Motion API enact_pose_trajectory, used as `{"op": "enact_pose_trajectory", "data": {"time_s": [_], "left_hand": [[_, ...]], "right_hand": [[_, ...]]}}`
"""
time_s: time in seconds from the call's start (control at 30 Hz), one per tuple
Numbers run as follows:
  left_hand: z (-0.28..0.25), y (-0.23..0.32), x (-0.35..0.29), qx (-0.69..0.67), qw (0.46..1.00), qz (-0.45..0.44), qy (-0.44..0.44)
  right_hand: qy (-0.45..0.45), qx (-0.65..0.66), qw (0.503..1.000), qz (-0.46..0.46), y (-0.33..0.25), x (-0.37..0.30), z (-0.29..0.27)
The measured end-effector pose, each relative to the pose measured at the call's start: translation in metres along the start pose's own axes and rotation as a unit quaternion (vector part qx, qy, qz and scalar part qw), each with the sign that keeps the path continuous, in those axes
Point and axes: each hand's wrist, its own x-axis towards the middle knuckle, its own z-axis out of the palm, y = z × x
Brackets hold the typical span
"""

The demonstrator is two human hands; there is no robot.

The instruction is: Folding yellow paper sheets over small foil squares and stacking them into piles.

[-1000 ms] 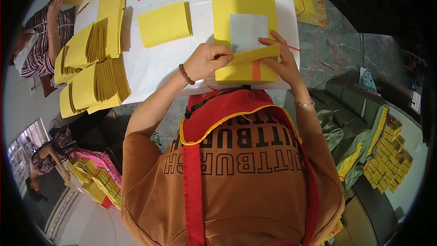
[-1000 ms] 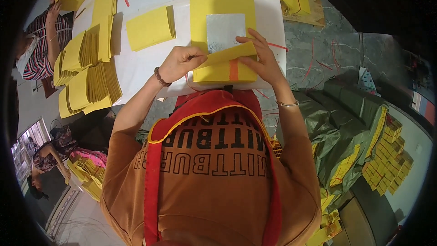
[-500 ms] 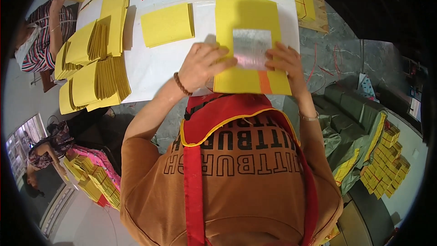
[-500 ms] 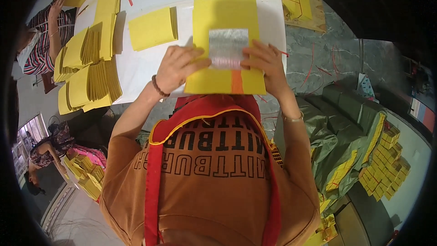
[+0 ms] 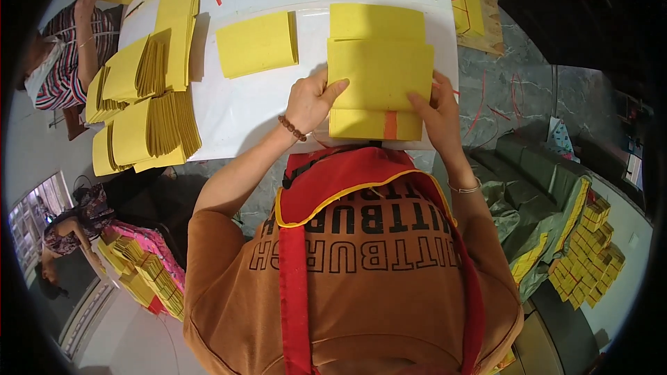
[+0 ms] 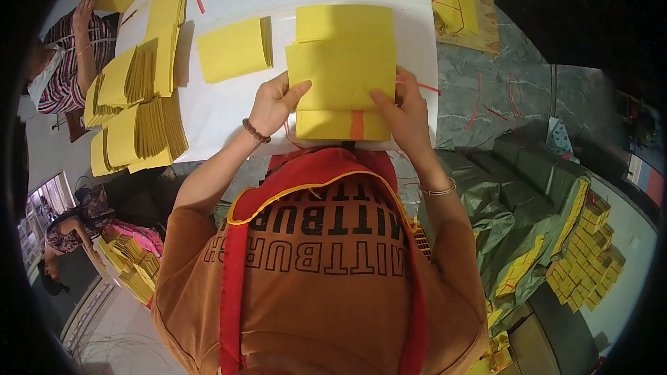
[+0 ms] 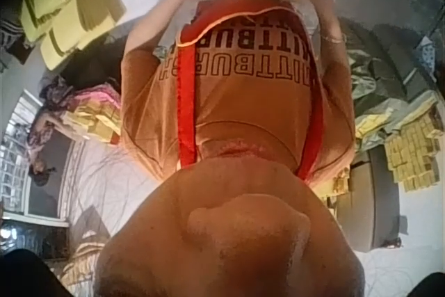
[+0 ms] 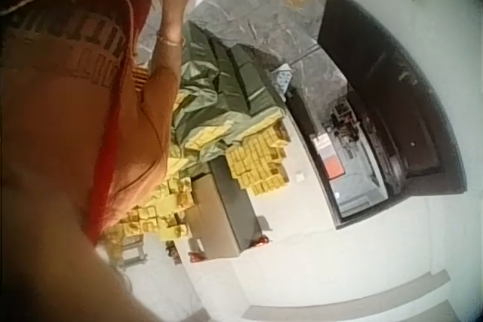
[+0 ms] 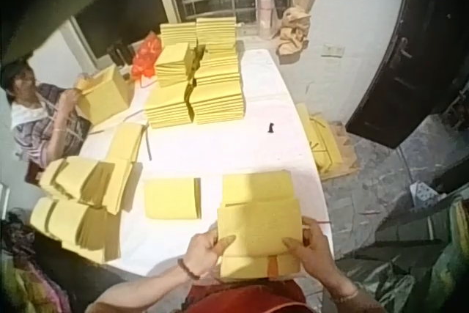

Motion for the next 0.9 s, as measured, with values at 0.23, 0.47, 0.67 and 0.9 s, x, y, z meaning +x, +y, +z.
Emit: {"op": "enact_pose_trajectory", "data": {"time_s": [0.23,0.47,0.67,0.9], "left_hand": [[0.002,0.006,0.010,-0.215,0.975,-0.052,-0.005],[-0.005,0.014,0.008,-0.160,0.981,-0.083,0.074],[0.006,0.054,0.005,0.244,0.909,0.329,0.076],[0.028,0.035,0.005,0.300,0.898,0.315,-0.063]], "right_hand": [[0.047,-0.016,0.998,0.042,0.007,0.009,0.003],[0.083,-0.041,0.995,0.046,0.017,0.012,0.003],[0.082,-0.076,0.993,0.049,0.013,0.014,0.004],[0.073,-0.271,0.959,-0.026,0.010,-0.001,0.005]]}}
